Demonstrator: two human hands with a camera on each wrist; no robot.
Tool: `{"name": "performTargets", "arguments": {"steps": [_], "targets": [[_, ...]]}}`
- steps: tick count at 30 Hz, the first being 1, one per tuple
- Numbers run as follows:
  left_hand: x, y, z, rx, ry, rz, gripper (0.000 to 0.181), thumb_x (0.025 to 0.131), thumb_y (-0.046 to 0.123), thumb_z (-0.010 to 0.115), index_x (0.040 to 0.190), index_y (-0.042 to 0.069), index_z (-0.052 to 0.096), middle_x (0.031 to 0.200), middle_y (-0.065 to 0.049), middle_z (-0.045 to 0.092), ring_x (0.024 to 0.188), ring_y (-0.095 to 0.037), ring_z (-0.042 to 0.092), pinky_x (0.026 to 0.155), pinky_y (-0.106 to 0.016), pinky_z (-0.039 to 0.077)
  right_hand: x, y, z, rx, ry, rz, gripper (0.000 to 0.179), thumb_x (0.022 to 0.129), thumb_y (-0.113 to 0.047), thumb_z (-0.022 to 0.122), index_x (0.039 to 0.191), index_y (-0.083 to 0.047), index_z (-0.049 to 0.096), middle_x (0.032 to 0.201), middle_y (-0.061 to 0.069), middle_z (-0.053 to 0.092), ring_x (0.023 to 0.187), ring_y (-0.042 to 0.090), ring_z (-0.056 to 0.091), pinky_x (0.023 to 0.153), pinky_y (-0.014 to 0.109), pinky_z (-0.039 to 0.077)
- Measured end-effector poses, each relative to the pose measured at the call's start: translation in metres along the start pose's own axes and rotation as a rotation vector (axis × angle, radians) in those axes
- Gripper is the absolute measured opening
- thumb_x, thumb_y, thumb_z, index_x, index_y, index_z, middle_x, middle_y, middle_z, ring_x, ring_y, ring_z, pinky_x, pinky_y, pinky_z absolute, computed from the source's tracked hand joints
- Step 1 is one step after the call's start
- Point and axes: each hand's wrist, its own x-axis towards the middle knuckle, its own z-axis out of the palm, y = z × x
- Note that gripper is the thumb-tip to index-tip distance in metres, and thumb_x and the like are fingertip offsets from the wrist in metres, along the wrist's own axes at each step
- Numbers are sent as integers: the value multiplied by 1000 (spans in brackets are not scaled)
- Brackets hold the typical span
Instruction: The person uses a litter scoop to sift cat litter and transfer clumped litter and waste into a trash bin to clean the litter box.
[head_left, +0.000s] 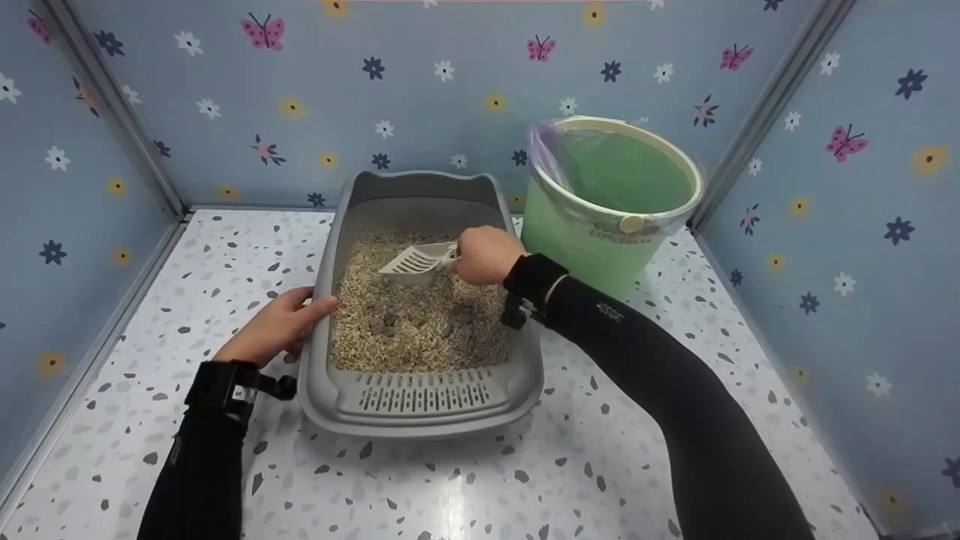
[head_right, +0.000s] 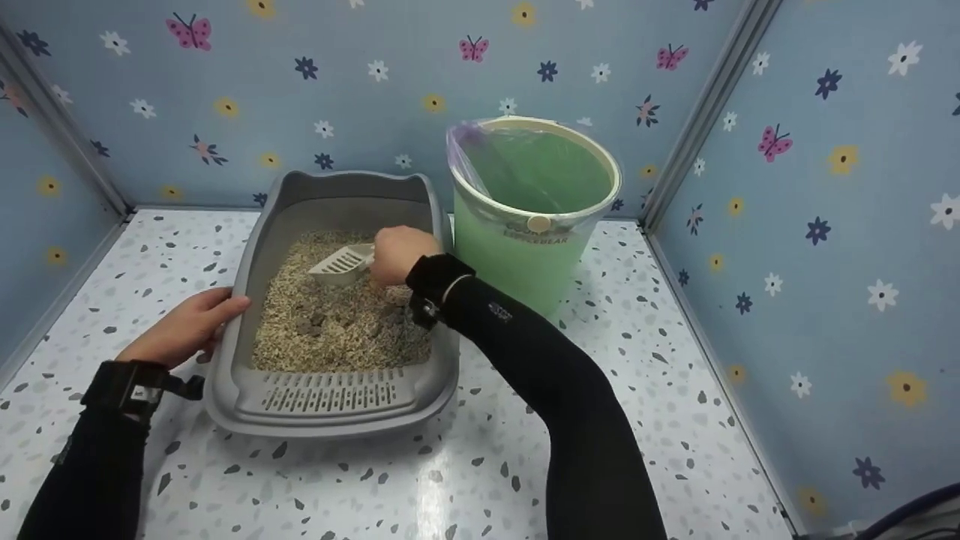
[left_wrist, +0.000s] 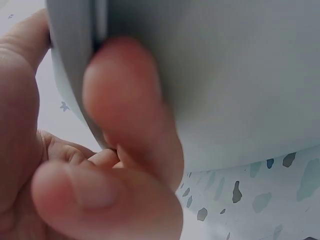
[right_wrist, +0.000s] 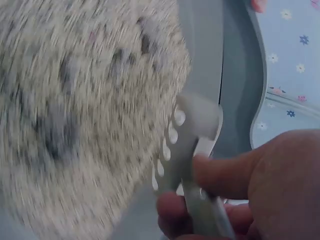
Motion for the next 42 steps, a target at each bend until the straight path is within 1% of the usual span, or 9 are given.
{"name": "performTargets", "arguments": {"steps": [4, 7, 9, 13, 16, 20, 28, 37, 42], "targets": [[0, -2, 0, 3, 5, 12, 82, 111, 60, 62, 165, 2, 41, 90, -10, 63, 55, -13, 48, 49, -29, 46, -7, 0, -20, -133, 4, -22, 39, 109, -50, 72, 93, -15, 79, 92, 6, 74, 82, 27, 69, 72, 47, 55], [-1, -4, -1, -2, 5, 12, 79, 113, 57, 61, 165, 1, 40, 87, -9, 62, 54, -12, 47, 48, -28, 45, -12, 0, -36, -213, -34, -81, 37, 106, -51, 76, 107, -14, 84, 106, 7, 80, 93, 30, 74, 81, 52, 60], [-1, -4, 0, -7, 5, 12, 77, 113, 56, 61, 164, 1, 41, 86, -9, 61, 54, -12, 47, 48, -28, 45, -15, -1, -46, -281, -55, -102, 36, 103, -50, 78, 104, -15, 84, 106, 6, 80, 94, 29, 74, 84, 53, 61], [-1, -3, 1, -13, 3, 8, 73, 113, 56, 61, 161, 4, 45, 86, -8, 60, 54, -12, 46, 48, -28, 44, -24, -4, -60, -427, -94, -113, 33, 98, -45, 78, 83, -16, 71, 93, 4, 74, 86, 26, 68, 79, 55, 61], [-2, -3, 1, -11, -1, 7, 73, 113, 57, 61, 160, 4, 45, 86, -8, 60, 54, -12, 46, 48, -28, 44, -30, -8, -65, -497, -112, -125, 26, 92, -32, 74, 77, -19, 58, 87, 2, 65, 81, 24, 62, 74, 55, 61], [-2, -3, 1, -18, -2, 9, 75, 113, 58, 62, 160, 3, 45, 86, -8, 60, 55, -12, 46, 48, -27, 43, -34, -16, -69, -585, -112, -130, 19, 86, -18, 66, 76, -20, 50, 80, 0, 56, 74, 22, 57, 67, 53, 58], [0, -3, 2, -20, 3, 8, 76, 113, 58, 61, 163, 4, 43, 91, -10, 63, 56, -13, 48, 49, -28, 45, -37, -30, -67, -744, -106, -102, 25, 84, -11, 60, 72, -21, 41, 70, -2, 40, 63, 19, 43, 53, 46, 41], [1, -4, 2, -8, 2, 24, 75, 113, 57, 61, 160, 2, 44, 91, -12, 64, 54, -13, 49, 49, -28, 45, -41, -32, -59, -832, -78, -126, 35, 95, -9, 57, 72, -20, 33, 68, -3, 28, 63, 17, 26, 55, 38, 26], [1, -4, 2, 2, 3, 30, 76, 113, 58, 61, 160, 1, 44, 93, -14, 64, 55, -13, 49, 49, -28, 46, -42, -31, -53, -850, -66, -137, 38, 93, -6, 56, 70, -21, 30, 68, -3, 25, 63, 17, 23, 56, 38, 25]]}}
